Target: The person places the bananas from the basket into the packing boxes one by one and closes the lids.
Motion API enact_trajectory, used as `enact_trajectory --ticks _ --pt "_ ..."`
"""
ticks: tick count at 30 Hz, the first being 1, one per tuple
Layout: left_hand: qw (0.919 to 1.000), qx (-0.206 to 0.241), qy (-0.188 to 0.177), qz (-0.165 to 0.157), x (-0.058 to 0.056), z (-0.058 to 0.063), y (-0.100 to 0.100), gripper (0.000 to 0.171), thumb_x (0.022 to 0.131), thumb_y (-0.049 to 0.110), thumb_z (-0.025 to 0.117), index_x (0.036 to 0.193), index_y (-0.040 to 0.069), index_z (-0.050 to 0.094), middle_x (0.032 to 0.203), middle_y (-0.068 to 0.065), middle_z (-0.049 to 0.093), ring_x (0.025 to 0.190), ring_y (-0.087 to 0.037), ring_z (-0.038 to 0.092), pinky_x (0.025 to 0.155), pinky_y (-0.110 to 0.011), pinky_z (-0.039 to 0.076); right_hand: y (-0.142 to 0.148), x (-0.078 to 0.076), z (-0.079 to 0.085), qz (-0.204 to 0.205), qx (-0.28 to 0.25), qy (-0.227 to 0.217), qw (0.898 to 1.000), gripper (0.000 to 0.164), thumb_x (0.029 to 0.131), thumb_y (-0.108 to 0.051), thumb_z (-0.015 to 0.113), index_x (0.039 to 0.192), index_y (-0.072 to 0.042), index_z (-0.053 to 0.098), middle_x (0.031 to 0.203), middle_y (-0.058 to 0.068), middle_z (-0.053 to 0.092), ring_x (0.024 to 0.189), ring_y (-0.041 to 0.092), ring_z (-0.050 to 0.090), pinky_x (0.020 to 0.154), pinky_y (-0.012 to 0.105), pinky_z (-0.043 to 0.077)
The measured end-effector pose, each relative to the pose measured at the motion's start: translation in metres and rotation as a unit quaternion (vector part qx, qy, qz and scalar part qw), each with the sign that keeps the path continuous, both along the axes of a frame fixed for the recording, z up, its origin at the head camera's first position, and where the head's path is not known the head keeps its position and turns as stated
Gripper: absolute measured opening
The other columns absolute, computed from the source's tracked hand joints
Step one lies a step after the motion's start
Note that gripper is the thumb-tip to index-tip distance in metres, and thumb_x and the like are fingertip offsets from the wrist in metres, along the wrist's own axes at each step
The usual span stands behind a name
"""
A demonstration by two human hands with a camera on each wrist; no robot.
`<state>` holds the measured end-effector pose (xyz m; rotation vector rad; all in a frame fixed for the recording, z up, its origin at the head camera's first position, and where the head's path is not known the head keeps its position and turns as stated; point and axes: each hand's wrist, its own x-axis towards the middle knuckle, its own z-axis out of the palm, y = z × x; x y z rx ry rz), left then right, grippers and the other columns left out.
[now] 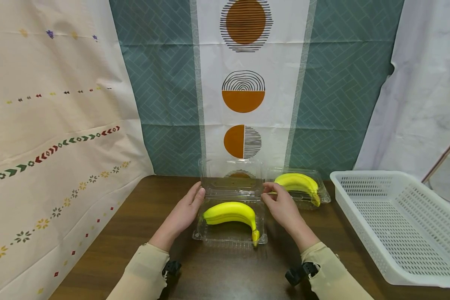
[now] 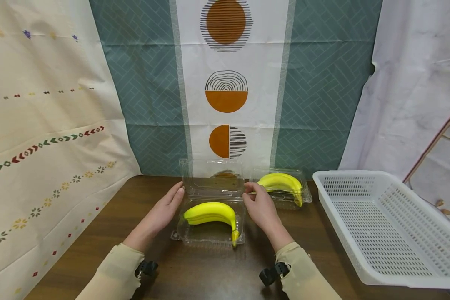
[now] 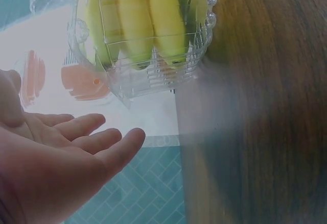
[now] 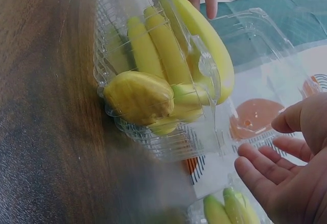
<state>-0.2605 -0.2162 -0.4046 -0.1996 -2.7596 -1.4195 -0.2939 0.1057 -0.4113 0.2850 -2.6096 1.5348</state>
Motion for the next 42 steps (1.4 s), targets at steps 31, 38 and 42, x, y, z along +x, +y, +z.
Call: enact_trajectory --ticks 31,38,42 --pt "0.9997 0.023 0.010 0.002 -0.0003 0.0008 -0.0002 0.085 0.113 0.070 0.037 0.172 0.009 0.032 0.175 -0.018 0.037 0.162 -0.041 0.035 0.129 -0.065 0.026 0.0065 0.0031 0.0001 0.018 -0.026 -0.011 0.999 0.066 0.118 -0.057 0.042 0.149 -0.001 0.059 0.140 0.026 0.071 0.132 0.046 0.067 0.114 0.066 0.048" --pt "0.9993 0.036 0.012 0.007 -0.0001 0.0001 -0.0041 0.083 0.113 0.071 0.036 0.169 0.010 0.037 0.173 -0.016 0.042 0.161 -0.038 0.036 0.129 -0.065 0.027 0.0083 0.0022 0.0004 0.032 -0.032 -0.004 0.999 0.072 0.119 -0.058 0.035 0.146 0.003 0.060 0.143 0.027 0.069 0.134 0.045 0.067 0.116 0.062 0.048" --pt "0.9993 0.035 0.014 0.001 0.0002 0.0002 -0.0049 0.077 0.117 0.064 0.036 0.169 0.008 0.036 0.172 -0.018 0.042 0.161 -0.039 0.037 0.129 -0.064 0.027 0.0097 0.0021 0.0010 0.045 -0.046 -0.010 0.998 0.073 0.119 -0.058 0.032 0.143 0.006 0.060 0.146 0.028 0.067 0.138 0.043 0.064 0.117 0.059 0.048"
